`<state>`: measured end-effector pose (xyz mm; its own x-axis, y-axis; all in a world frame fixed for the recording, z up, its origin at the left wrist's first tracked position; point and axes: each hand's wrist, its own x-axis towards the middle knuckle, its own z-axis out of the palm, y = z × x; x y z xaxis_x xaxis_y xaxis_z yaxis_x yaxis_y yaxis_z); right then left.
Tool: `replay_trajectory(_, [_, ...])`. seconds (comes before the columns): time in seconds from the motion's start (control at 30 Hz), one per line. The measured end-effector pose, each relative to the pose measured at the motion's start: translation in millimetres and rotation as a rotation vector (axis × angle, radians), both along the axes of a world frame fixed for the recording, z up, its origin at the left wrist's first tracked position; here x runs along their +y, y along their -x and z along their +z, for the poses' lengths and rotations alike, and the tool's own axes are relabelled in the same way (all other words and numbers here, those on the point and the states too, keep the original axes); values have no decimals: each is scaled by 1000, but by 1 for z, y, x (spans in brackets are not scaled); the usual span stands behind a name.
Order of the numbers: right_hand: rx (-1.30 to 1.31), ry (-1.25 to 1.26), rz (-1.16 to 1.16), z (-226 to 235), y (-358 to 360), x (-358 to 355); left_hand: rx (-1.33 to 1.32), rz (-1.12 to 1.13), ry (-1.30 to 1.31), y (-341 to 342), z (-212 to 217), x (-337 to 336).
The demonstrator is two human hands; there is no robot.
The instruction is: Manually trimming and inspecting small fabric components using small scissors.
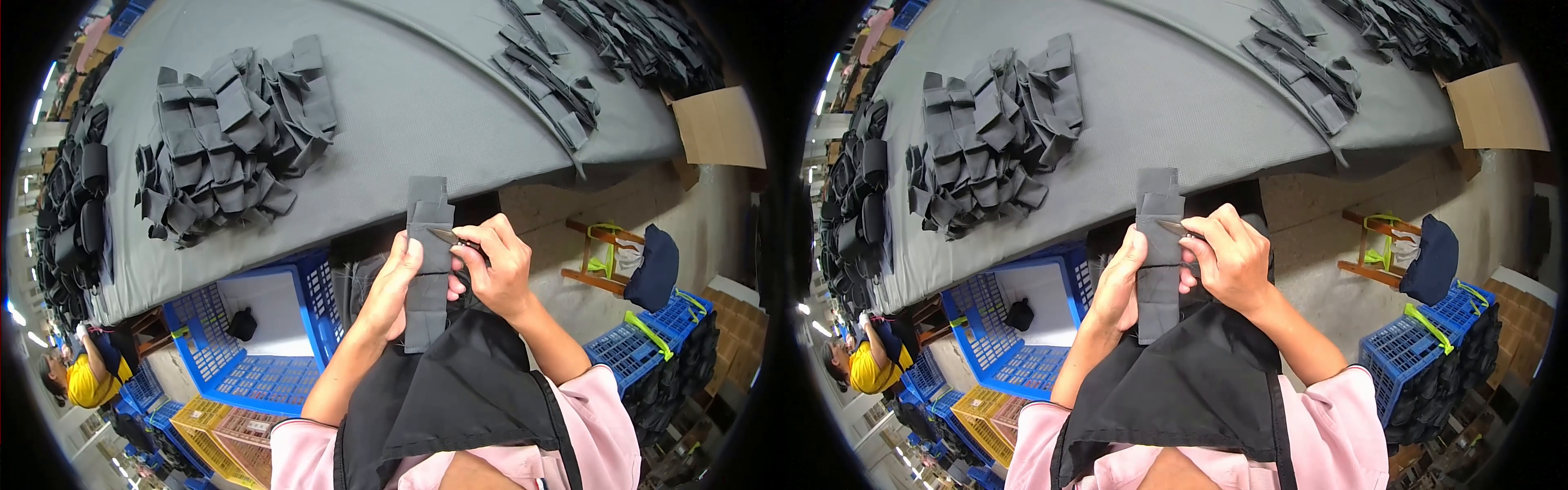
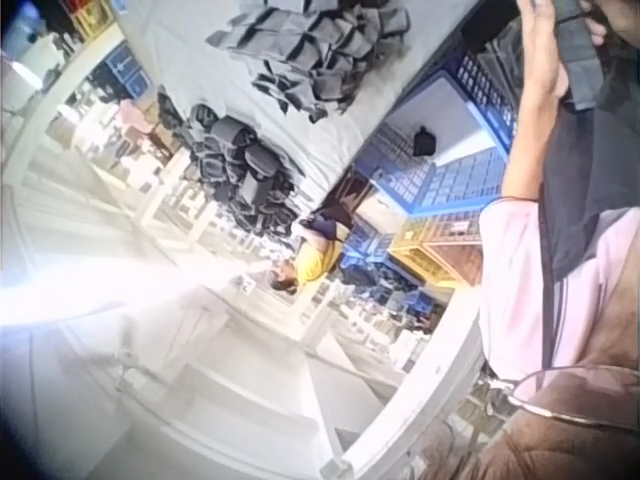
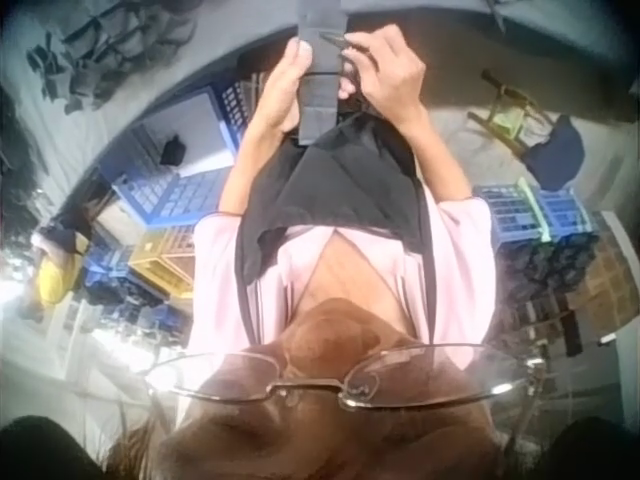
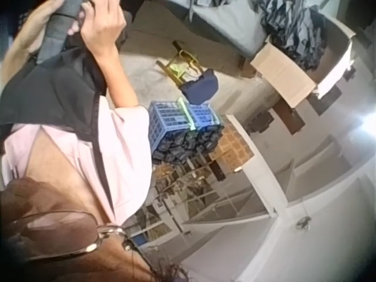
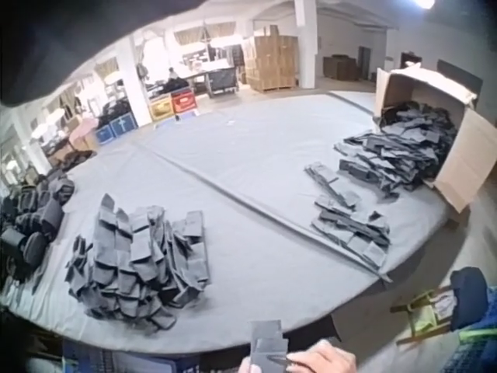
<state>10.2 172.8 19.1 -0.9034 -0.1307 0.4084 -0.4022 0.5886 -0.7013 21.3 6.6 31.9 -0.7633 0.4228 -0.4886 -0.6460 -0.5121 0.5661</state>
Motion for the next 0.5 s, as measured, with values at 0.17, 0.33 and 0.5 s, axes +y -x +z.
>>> replay_trajectory(0.17, [90,-94,15,3,4,-4,-38,-14,16,-3,0,-1])
replay_trajectory(0.33, [77,-193,40,9,5,-2,-57,-1,32,-4,-3,-2])
replay_trajectory(0.5, [15,-114,102,8,8,-1,-58,-23,14,-5,-2,-2])
